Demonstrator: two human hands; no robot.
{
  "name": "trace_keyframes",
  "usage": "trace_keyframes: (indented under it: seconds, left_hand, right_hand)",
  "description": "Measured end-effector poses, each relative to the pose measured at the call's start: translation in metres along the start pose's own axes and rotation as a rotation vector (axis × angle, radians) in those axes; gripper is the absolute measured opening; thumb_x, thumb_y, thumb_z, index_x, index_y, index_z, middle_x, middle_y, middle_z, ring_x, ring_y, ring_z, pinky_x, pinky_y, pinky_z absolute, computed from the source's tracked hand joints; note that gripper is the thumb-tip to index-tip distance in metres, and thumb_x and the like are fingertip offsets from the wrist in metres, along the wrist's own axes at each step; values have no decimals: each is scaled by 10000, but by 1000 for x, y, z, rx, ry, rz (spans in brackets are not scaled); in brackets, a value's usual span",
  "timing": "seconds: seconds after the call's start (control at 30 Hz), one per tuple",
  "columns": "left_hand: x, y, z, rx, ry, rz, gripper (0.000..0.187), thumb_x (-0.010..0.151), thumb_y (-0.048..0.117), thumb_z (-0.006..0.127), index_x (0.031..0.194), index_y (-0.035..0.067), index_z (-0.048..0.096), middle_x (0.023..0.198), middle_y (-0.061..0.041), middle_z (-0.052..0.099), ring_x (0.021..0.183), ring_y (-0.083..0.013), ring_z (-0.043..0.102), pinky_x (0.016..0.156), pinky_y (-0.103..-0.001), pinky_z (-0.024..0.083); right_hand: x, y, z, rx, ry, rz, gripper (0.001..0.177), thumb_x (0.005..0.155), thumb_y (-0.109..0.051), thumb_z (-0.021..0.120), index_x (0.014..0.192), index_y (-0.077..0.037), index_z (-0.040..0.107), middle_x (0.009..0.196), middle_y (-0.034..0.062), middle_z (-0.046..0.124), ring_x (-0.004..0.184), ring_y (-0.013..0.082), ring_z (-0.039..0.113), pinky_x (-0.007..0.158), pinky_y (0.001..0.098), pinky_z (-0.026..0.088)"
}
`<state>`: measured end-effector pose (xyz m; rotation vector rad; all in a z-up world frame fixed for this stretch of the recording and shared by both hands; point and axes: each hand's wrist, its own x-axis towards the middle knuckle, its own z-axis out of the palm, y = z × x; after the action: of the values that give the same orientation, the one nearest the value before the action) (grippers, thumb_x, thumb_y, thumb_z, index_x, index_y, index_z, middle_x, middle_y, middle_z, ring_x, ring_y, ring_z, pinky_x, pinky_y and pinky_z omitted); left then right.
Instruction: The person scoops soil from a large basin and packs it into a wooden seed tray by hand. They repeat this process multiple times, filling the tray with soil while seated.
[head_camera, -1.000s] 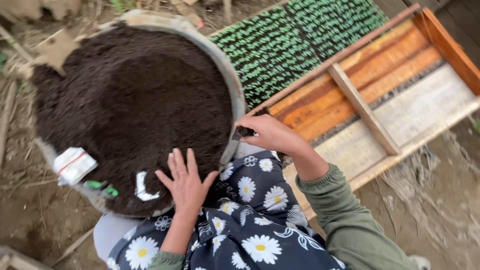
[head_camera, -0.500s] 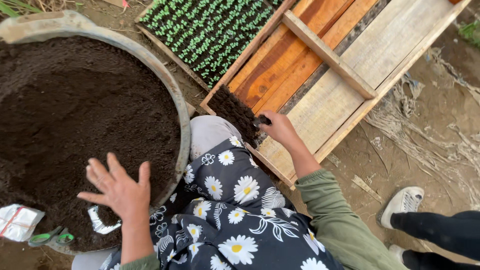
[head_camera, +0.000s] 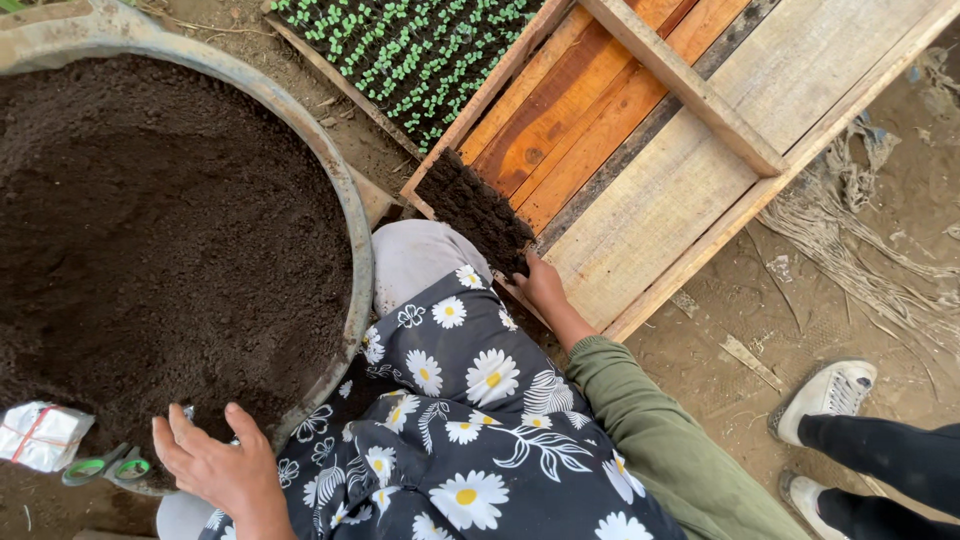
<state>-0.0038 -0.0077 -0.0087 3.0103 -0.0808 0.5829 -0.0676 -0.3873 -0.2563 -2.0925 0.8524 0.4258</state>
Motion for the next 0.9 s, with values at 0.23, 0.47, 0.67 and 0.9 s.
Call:
trace_keyframes:
  seconds: [0.23,0.47,0.67,0.9]
  left_hand:
    - [-1,-5,-4,-24,-28,-77,491,894,156,566,1270,-111,397,1157,-344,422,1034,-477,393,824,-553,325]
    - [-8,-25,9,-82,-38,-178,370,876,99,630,1121,-124,467,959,-295,491,889,-441,439,757,-491,351]
    - [-8,-39,10,-105,56,-140,133,987,32,517,1041,-82,559,901,-224,529,822,-392,483,661,-465,369]
    - [-2,-30,-2,-216,-74,-267,366,864,125,624,1112,-79,447,996,-261,426,883,-435,421,751,-500,342]
  right_hand:
    - [-7,-23,1,43,-125,221,656,737,72,445,1338,2,190,973,220,521,852,315,530,644,385,461]
    - [3,-31,7,7,-116,206,471,736,-66,585,1134,29,351,889,200,541,774,337,545,543,415,420]
    - [9,-37,-10,-54,-222,290,627,761,45,376,1362,-43,222,1103,222,509,882,322,560,610,364,481]
    - [0,-73,-60,-59,-92,300,553,858,-44,377,1373,-28,176,1126,205,514,868,313,569,599,394,499]
